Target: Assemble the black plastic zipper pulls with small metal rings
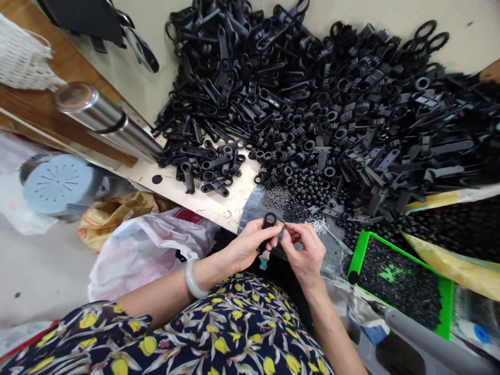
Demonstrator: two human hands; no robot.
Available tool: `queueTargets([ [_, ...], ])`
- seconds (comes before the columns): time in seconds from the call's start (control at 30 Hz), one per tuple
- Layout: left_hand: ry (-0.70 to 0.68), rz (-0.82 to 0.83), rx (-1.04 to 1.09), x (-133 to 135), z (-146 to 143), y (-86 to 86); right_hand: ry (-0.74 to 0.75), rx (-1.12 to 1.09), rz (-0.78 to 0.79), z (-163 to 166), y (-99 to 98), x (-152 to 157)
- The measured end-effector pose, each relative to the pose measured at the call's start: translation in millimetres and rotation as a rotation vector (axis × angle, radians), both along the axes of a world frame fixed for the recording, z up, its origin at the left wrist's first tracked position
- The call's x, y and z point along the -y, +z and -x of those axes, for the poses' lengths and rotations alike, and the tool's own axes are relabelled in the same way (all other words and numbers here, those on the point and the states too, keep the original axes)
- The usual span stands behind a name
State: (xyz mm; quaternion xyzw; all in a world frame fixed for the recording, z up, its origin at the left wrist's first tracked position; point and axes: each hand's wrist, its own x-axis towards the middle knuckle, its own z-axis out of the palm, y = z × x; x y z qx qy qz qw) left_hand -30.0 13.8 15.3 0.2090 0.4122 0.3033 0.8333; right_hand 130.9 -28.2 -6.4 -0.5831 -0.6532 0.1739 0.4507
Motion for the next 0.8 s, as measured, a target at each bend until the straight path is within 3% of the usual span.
queueTargets([
  [0.17, -0.064, 0.056, 0.126, 4, 16, 0.6, 0.053, 0.013, 0.068, -5, -1.6, 3],
  [0.4, -0.017, 0.016, -0.047, 17, 22, -7.6, 0.225, 0.017, 0.176, 2, -1.1, 7],
  [0.8, -0.064, -0.037, -0.156, 22, 18, -2.7, 0.227, 0.249, 0.069, 7, -11.4, 9],
])
